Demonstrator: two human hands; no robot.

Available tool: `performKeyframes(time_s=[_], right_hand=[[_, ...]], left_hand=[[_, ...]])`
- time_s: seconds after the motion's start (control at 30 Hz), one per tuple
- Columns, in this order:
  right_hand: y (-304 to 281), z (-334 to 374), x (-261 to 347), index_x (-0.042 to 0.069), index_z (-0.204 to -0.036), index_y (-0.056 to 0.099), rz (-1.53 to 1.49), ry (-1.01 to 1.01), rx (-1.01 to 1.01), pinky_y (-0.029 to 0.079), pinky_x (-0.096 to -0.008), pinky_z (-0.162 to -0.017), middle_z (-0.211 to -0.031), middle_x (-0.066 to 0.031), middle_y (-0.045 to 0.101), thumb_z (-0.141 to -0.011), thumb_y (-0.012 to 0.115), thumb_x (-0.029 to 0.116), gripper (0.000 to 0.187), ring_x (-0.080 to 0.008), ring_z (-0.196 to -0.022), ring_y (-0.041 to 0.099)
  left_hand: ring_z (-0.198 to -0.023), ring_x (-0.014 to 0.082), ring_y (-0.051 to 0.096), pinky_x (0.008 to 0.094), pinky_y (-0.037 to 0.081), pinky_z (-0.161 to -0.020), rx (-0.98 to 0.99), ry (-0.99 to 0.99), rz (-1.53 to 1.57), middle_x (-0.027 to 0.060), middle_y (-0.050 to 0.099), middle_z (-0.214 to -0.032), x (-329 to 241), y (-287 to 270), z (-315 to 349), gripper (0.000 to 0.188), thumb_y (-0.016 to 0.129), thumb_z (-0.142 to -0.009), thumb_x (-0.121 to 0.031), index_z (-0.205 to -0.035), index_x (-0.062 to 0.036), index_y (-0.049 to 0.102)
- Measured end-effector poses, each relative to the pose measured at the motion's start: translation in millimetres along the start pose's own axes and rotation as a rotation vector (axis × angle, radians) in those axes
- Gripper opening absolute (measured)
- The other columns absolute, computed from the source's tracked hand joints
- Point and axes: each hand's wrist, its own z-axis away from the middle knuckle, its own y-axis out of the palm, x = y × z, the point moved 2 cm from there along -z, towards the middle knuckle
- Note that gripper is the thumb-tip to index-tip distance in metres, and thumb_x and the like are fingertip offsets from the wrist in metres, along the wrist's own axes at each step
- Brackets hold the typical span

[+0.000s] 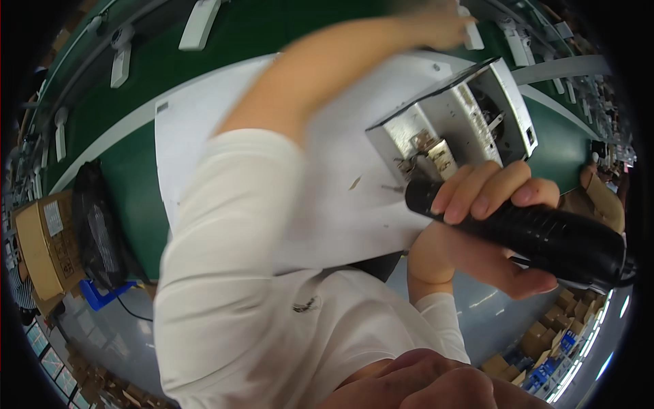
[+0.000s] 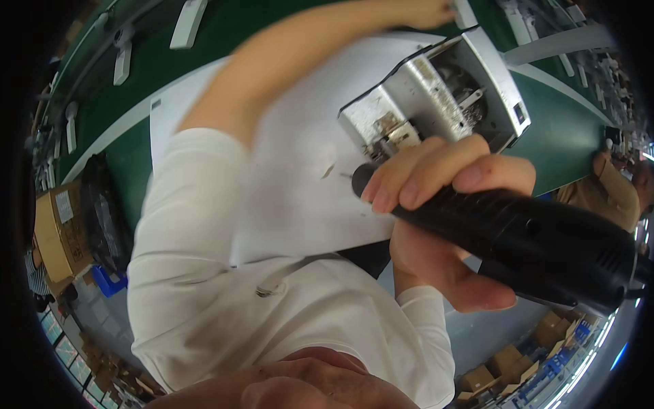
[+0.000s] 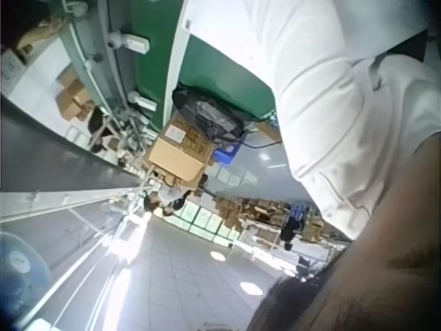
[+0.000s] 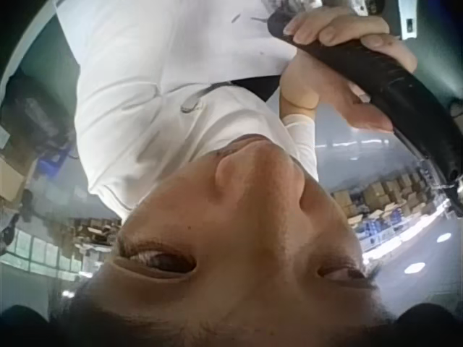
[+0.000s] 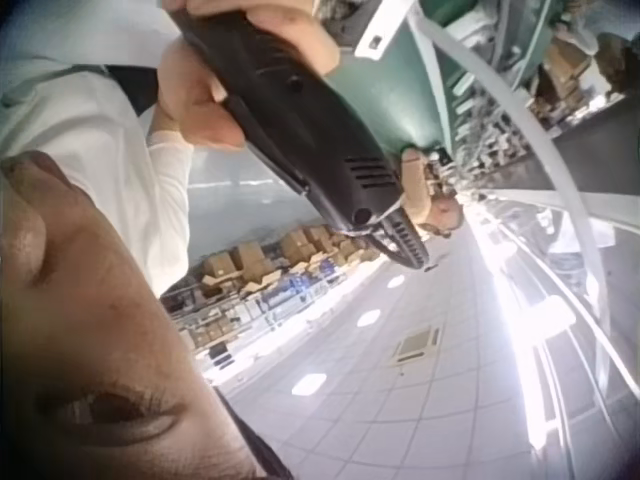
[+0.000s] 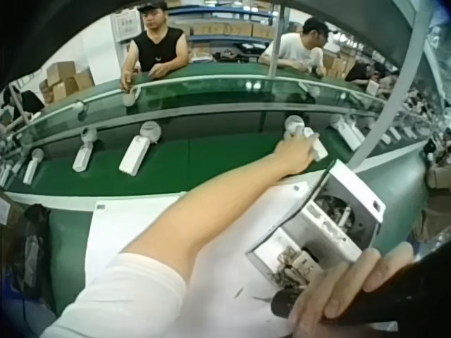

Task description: Assembling plastic electronic components using a power screwdriver at a manual assembly station.

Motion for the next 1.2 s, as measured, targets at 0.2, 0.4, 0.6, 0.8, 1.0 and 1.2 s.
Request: performKeyframes(time_s=[0.2,0.4,0.6,0.8,1.0,1.2], right_hand=[[-11.5,4.0,2.7,0.005,-0.120,0.047,0.013,-0.100,-0.160,0.046,-0.0294,-0.048,-0.084,-0.0079,0.052,-0.087,0.048,0.064,0.067,-0.0158,-0.059,0.052],[-13.6,3.3,8.6,0.006,-0.126,0.046,-0.037,-0.127,-0.209,0.046,-0.0306,-0.048,-0.084,-0.0064,0.051,-0.085,0.049,0.065,0.072,-0.0149,-0.058,0.050],[-14.1,9.8,14.5,0.009,-0.125,0.050,-0.102,-0.052,-0.026,0.045,-0.0317,-0.049,-0.081,-0.0036,0.052,-0.081,0.047,0.075,0.080,-0.0143,-0.057,0.050],[4.5,15.7,-22.6,0.012,-0.122,0.053,-0.083,-0.015,0.035,0.043,-0.0309,-0.047,-0.076,-0.0023,0.052,-0.077,0.043,0.084,0.085,-0.0142,-0.054,0.048],[3.7,18.4,-50.4,0.013,-0.118,0.055,-0.046,0.031,-0.003,0.041,-0.0308,-0.044,-0.072,-0.0029,0.051,-0.078,0.040,0.084,0.082,-0.0144,-0.051,0.047],[6.0,24.0,-75.6,0.010,-0.117,0.046,-0.152,0.001,-0.055,0.045,-0.0308,-0.041,-0.068,-0.0074,0.052,-0.084,0.033,0.081,0.079,-0.0160,-0.048,0.048]], left_hand=[[-0.103,0.0346,0.058,0.0473,0.049,-0.080,-0.469,-0.438,-0.625,0.0194,0.042,-0.132,-11.6,24.3,-49.4,0.054,0.055,-0.088,-0.040,-0.129,-0.0063,0.053],[-0.093,0.0313,0.062,0.0391,0.055,-0.074,-0.588,-0.617,0.778,0.0230,0.049,-0.118,-52.1,-107.7,154.8,0.054,0.055,-0.087,-0.008,-0.135,0.0000,0.032],[-0.079,0.0184,0.064,0.0331,0.058,-0.066,-0.477,-0.802,1.384,0.0077,0.060,-0.098,-155.9,-78.9,313.1,0.046,0.061,-0.093,-0.037,-0.123,-0.0081,0.043],[-0.077,0.0142,0.060,0.0282,0.054,-0.067,-0.270,-0.641,1.600,0.0078,0.056,-0.102,-166.9,-47.4,350.5,0.048,0.050,-0.098,-0.046,-0.129,-0.0114,0.038],[-0.080,0.0128,0.057,0.0274,0.051,-0.070,-0.266,-0.635,1.621,0.0064,0.055,-0.106,-163.9,-40.5,354.3,0.046,0.044,-0.101,-0.044,-0.133,-0.0125,0.036],[-0.081,0.0130,0.057,0.0268,0.052,-0.069,-0.264,-0.673,1.550,0.0070,0.056,-0.109,-159.0,-39.9,358.7,0.038,0.039,-0.103,-0.041,-0.128,-0.0118,0.043]])
